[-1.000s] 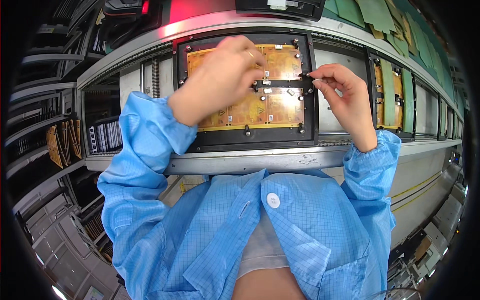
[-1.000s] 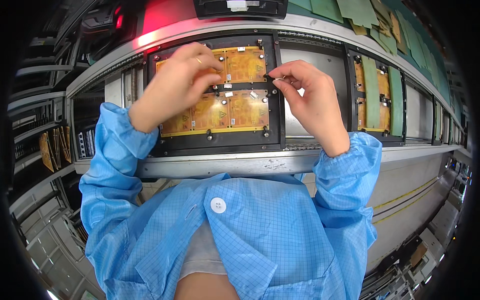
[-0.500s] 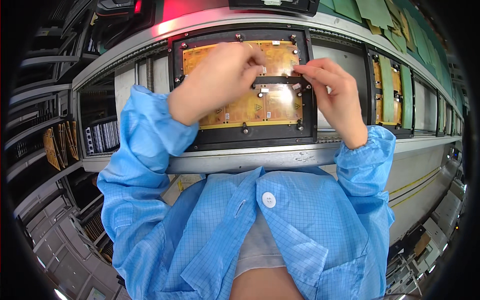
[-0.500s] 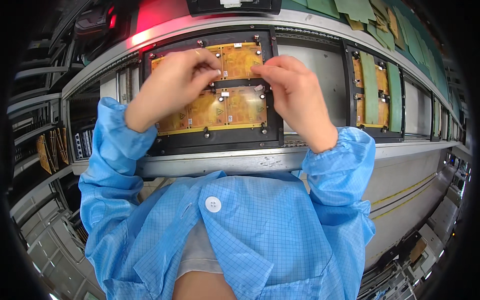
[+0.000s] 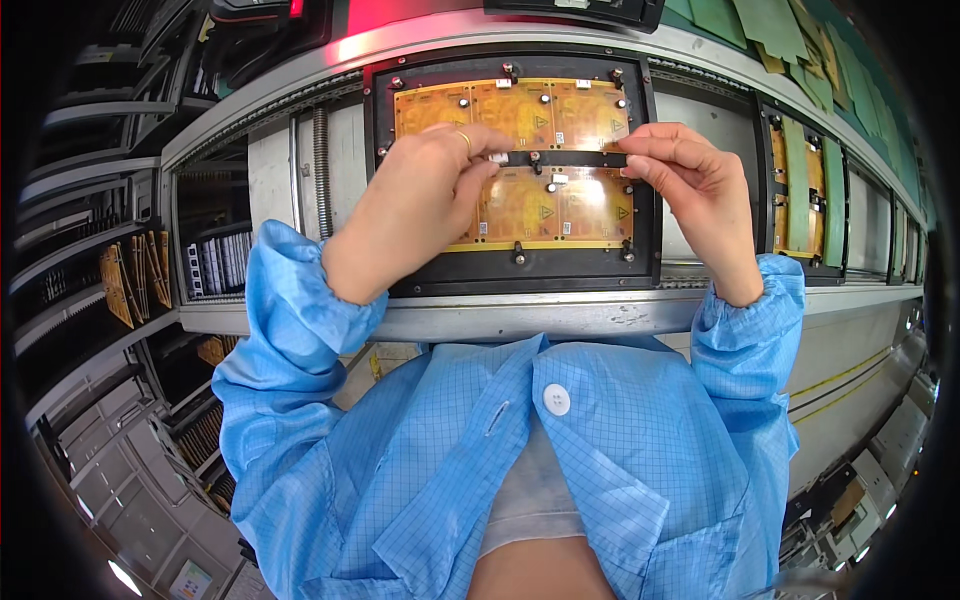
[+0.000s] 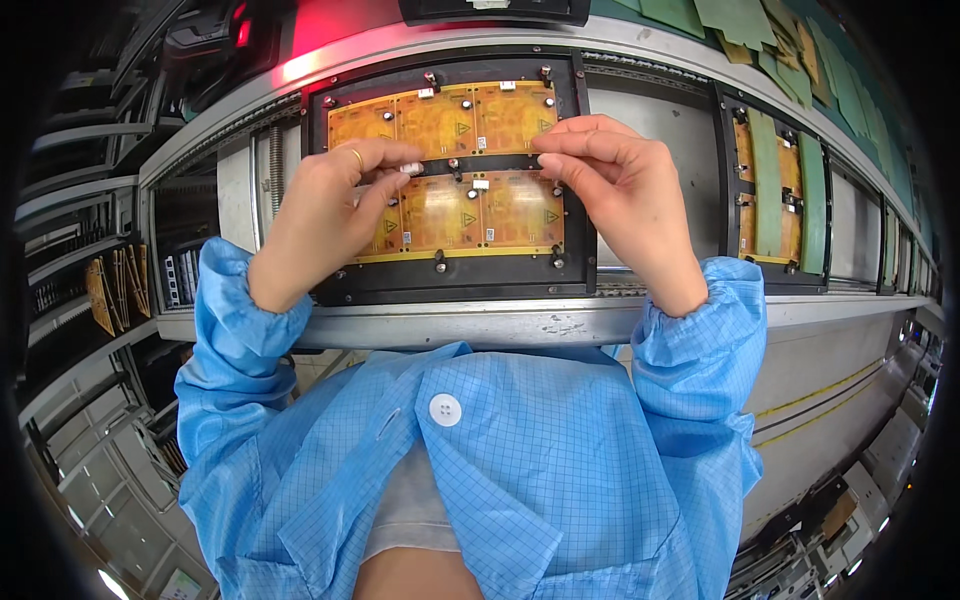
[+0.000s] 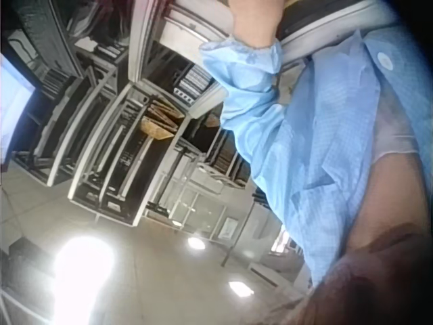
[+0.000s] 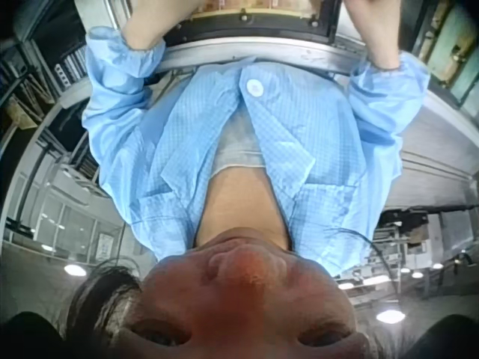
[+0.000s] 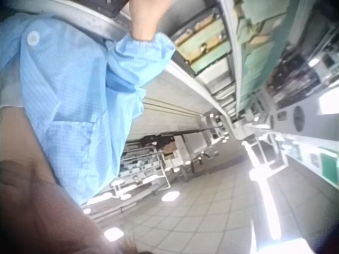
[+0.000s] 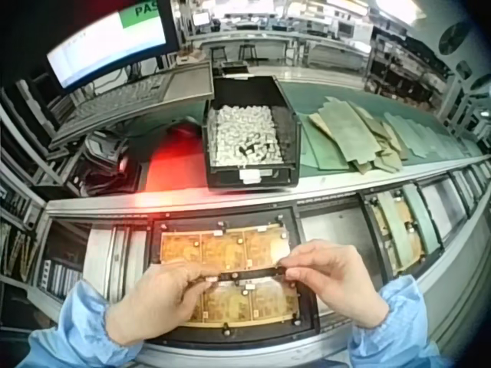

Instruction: Assembling electronic components into frames on an assembly line conveyor.

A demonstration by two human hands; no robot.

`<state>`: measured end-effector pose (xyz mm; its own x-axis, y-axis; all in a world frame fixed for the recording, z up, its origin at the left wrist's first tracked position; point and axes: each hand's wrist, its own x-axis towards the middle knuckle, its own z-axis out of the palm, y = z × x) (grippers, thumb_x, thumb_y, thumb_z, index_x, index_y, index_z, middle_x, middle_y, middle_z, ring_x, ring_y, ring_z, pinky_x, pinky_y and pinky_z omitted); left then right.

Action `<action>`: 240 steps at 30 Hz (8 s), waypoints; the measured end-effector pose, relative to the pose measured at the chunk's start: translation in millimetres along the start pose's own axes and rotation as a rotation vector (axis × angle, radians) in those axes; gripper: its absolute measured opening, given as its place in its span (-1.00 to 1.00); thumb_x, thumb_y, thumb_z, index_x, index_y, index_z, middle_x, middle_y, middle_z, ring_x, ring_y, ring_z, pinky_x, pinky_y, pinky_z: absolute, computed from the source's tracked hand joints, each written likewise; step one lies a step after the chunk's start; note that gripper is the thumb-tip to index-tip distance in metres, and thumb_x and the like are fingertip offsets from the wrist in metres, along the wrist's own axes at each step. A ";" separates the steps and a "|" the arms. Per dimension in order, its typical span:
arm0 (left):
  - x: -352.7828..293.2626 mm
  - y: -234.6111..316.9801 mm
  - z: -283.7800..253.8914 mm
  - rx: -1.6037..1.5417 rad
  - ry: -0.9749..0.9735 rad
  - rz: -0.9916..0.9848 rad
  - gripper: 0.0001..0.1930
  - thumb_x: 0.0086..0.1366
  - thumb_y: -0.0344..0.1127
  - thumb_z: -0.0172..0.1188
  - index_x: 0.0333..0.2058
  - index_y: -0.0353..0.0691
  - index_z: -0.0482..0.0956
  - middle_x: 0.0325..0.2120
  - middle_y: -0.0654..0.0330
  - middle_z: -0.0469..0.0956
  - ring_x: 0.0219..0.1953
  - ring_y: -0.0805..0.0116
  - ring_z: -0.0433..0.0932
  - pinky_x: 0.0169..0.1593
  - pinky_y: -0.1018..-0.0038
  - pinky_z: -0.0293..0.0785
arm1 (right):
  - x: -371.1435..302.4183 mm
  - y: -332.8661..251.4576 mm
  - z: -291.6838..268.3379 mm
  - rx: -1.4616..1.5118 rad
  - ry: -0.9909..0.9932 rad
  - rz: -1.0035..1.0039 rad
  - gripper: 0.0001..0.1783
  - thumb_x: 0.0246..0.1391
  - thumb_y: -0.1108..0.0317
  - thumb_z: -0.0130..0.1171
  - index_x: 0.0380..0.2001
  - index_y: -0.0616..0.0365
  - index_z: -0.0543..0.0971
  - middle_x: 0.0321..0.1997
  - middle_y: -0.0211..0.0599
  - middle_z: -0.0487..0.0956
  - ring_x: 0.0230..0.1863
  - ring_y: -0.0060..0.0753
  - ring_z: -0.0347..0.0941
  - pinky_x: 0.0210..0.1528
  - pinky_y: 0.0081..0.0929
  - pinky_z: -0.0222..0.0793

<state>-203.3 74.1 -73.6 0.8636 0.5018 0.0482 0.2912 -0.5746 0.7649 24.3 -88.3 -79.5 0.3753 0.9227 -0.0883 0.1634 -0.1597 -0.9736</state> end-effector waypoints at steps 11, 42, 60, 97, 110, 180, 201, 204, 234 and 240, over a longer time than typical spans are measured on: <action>-2.0 -4.1 26.8 0.255 0.064 0.161 -0.81 0.15 -0.54 0.26 -0.23 -0.32 0.71 -0.26 0.09 0.58 -0.13 0.04 0.47 0.01 0.28 0.47 | -4.6 6.4 -9.3 0.047 0.039 0.040 -0.76 0.25 0.67 0.11 -0.05 0.36 0.64 0.00 -0.25 0.57 -0.06 -0.48 0.56 0.03 -0.54 0.56; 5.3 5.7 38.7 0.428 0.028 0.198 -0.86 0.18 -0.55 0.30 -0.26 -0.31 0.64 -0.40 0.08 0.54 -0.27 0.05 0.47 -0.17 0.24 0.45 | 4.9 9.7 7.3 -0.735 -0.086 -0.540 -0.80 0.00 0.68 0.23 -0.29 0.24 0.67 -0.22 -0.25 0.61 -0.13 -0.12 0.53 -0.08 -0.30 0.50; 21.5 20.9 70.1 0.370 0.068 0.268 -0.83 0.16 -0.43 0.29 -0.27 -0.36 0.65 -0.24 0.03 0.53 -0.03 0.00 0.42 0.02 0.24 0.50 | 13.1 15.7 6.8 -0.637 -0.114 -0.482 -0.67 -0.07 0.68 0.24 -0.22 0.19 0.44 -0.36 -0.26 0.54 -0.22 -0.09 0.49 -0.13 -0.24 0.44; 41.0 -65.9 -21.2 0.332 0.126 0.161 -0.84 0.20 -0.43 0.27 -0.25 -0.31 0.72 -0.34 -0.02 0.67 -0.24 0.04 0.65 -0.10 0.27 0.57 | -13.3 4.1 -15.0 -0.619 0.062 -0.255 -0.80 0.10 0.70 0.22 -0.19 0.31 0.60 -0.13 -0.24 0.61 -0.18 -0.38 0.59 -0.12 -0.48 0.51; 60.8 -68.4 -12.5 0.386 0.044 0.180 -0.84 0.18 -0.44 0.24 -0.27 -0.31 0.72 -0.31 -0.02 0.67 -0.15 -0.01 0.62 0.02 0.19 0.55 | -25.5 11.8 -8.8 -0.613 0.098 -0.286 -0.72 0.09 0.74 0.18 -0.14 0.28 0.64 -0.05 -0.22 0.57 -0.04 -0.34 0.56 0.03 -0.51 0.46; -18.2 -107.0 -47.1 0.230 0.371 0.227 -0.74 0.26 -0.55 0.18 -0.09 -0.22 0.65 -0.14 0.10 0.64 -0.04 0.10 0.61 0.07 0.35 0.51 | 31.9 2.2 115.7 -0.757 -0.195 -0.589 -0.82 0.11 0.60 0.22 -0.18 0.24 0.58 -0.24 -0.11 0.63 -0.16 -0.01 0.60 -0.13 -0.30 0.54; -28.9 -80.5 -7.6 0.183 -0.007 0.481 -0.82 0.06 -0.55 0.29 -0.32 -0.31 0.58 -0.30 0.10 0.55 -0.12 0.07 0.54 0.01 0.27 0.54 | 4.5 1.1 110.8 -0.782 -0.208 -0.474 -0.44 -0.13 0.75 0.06 0.02 0.21 0.53 -0.11 -0.06 0.63 -0.05 0.07 0.57 0.01 -0.18 0.53; -29.3 -77.2 1.3 0.209 0.080 0.470 -0.87 0.09 -0.56 0.27 -0.35 -0.33 0.55 -0.34 0.09 0.51 -0.15 0.07 0.51 -0.02 0.28 0.51 | 4.4 2.9 113.7 -0.829 -0.209 -0.567 -0.44 -0.13 0.74 0.07 0.04 0.24 0.51 -0.08 -0.04 0.62 0.00 0.06 0.55 0.06 -0.16 0.51; -25.9 -50.4 -9.7 0.306 0.097 0.266 -0.76 0.18 -0.45 0.34 -0.16 -0.30 0.61 -0.13 0.04 0.52 0.00 -0.01 0.46 0.06 0.23 0.48 | 1.9 -15.4 -65.6 -0.833 0.158 -0.093 -0.71 0.41 0.43 0.02 0.10 0.27 0.55 0.00 -0.20 0.67 0.01 -0.46 0.56 0.08 -0.53 0.41; -46.7 -31.3 -13.4 0.265 0.011 0.238 -0.73 0.12 -0.46 0.38 -0.19 -0.29 0.59 -0.11 0.07 0.48 0.02 -0.03 0.42 0.08 0.20 0.46 | -0.1 -4.2 -84.4 -0.813 0.211 0.003 -0.70 0.40 0.37 0.07 0.09 0.25 0.57 -0.02 -0.26 0.68 -0.01 -0.53 0.55 0.05 -0.55 0.41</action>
<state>-258.3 77.4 -91.2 0.9160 0.3398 0.2135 0.1801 -0.8236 0.5378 100.6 -117.4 -57.6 0.5266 0.8496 0.0295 0.7382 -0.4398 -0.5114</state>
